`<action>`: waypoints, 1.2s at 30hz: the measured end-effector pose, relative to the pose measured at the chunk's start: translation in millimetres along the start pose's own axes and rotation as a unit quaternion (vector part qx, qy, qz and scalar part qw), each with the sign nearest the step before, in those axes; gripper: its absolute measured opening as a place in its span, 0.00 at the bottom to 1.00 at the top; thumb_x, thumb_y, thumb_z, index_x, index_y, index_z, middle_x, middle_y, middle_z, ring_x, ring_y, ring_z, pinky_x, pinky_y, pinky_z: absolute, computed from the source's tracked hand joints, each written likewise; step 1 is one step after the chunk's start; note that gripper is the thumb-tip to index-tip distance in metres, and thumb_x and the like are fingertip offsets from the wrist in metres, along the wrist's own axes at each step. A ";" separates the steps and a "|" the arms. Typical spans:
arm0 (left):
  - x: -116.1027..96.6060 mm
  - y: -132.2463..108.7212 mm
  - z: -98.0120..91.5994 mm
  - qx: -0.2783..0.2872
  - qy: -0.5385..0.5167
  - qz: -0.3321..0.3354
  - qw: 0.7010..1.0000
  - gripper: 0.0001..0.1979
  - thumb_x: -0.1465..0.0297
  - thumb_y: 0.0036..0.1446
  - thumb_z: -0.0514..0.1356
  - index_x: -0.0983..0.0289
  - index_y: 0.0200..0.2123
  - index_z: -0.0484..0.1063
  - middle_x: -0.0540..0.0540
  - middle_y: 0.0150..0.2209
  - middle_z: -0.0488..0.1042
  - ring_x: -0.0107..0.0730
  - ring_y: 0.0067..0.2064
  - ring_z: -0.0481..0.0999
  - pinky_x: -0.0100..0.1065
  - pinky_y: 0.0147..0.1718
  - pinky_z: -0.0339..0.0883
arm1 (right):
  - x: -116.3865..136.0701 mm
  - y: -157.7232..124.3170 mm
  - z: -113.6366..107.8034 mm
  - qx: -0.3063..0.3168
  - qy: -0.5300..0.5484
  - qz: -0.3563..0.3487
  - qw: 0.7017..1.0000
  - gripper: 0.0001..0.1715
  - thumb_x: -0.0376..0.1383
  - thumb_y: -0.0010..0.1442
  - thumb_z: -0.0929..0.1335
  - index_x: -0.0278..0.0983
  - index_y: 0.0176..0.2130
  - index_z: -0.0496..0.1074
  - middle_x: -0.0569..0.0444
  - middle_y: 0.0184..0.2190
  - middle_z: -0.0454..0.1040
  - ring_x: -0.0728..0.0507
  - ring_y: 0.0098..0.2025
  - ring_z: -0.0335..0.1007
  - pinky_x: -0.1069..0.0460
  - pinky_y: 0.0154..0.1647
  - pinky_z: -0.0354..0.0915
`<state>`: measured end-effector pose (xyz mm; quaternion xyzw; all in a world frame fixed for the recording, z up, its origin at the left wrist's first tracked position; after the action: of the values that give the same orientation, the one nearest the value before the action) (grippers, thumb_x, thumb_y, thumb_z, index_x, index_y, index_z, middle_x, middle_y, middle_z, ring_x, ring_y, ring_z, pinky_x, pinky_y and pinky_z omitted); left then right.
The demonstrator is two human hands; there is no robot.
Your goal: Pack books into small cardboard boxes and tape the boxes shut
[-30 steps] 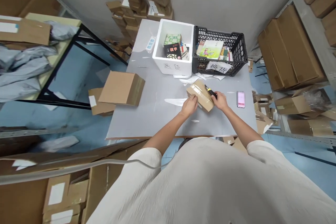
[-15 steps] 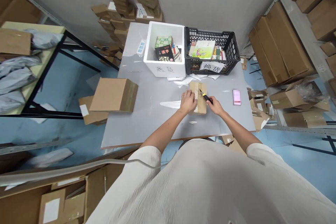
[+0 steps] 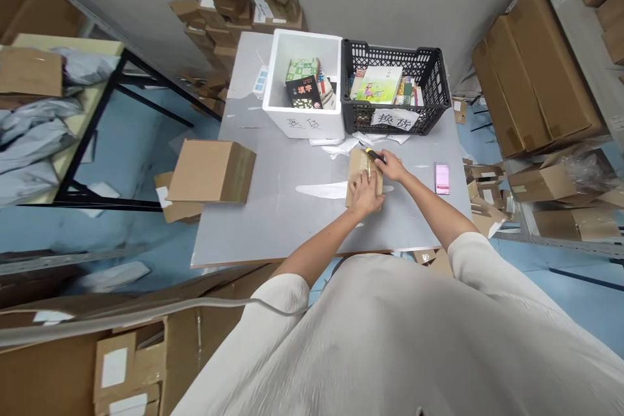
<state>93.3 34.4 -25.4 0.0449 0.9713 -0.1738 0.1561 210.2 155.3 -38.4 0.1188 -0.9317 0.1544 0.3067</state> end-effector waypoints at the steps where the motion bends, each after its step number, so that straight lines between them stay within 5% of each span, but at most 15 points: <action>1: 0.2 0.2 -0.9 0.002 -0.001 0.003 1.000 0.48 0.53 0.70 0.67 0.58 0.85 0.52 0.70 0.85 0.52 0.65 0.82 0.56 0.59 0.76 0.54 | -0.1 -0.8 1.2 0.004 -0.004 -0.002 1.000 0.27 0.50 0.75 0.62 0.39 0.63 0.73 0.38 0.66 0.78 0.26 0.70 0.69 0.27 0.71 0.68; 13: 12.8 9.4 -5.0 0.070 0.027 0.194 0.978 0.54 0.68 0.59 0.69 0.53 0.85 0.51 0.66 0.85 0.53 0.65 0.83 0.55 0.63 0.75 0.54 | -55.5 -61.5 -22.8 -0.073 0.093 0.081 0.990 0.23 0.49 0.74 0.65 0.38 0.59 0.73 0.38 0.60 0.81 0.31 0.63 0.77 0.36 0.70 0.70; 18: 30.9 17.1 -10.1 0.083 0.062 0.246 0.964 0.58 0.77 0.55 0.66 0.52 0.86 0.50 0.64 0.85 0.55 0.61 0.84 0.54 0.64 0.78 0.50 | -60.7 -96.4 -10.6 -0.073 0.157 0.113 0.978 0.25 0.52 0.74 0.66 0.40 0.60 0.71 0.43 0.56 0.84 0.33 0.58 0.81 0.38 0.65 0.73; 27: 32.3 11.6 -18.1 0.019 0.044 0.237 0.970 0.39 0.63 0.70 0.65 0.58 0.81 0.60 0.68 0.74 0.71 0.63 0.76 0.66 0.60 0.75 0.55 | -54.5 -125.6 31.3 -0.049 0.279 0.118 0.952 0.22 0.54 0.73 0.69 0.44 0.57 0.72 0.50 0.51 0.85 0.38 0.54 0.85 0.41 0.61 0.76; 36: 7.4 16.2 -21.7 0.016 0.033 0.231 0.972 0.29 0.64 0.68 0.68 0.55 0.70 0.71 0.66 0.69 0.73 0.62 0.71 0.72 0.56 0.70 0.66 | -73.0 -124.4 -19.1 -0.046 0.247 0.134 0.959 0.22 0.54 0.73 0.69 0.41 0.51 0.80 0.49 0.48 0.84 0.41 0.44 0.84 0.47 0.48 0.79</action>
<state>82.4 57.4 -13.7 0.2761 0.9364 -0.1474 0.1589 317.0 56.4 -41.4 -0.0635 -0.8406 0.1753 0.5086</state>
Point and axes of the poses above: each hand's wrist, its own y-axis towards the middle knuckle, its own z-axis out of the palm, x = y × z, the point moved 9 cm from there along y, towards the middle knuckle
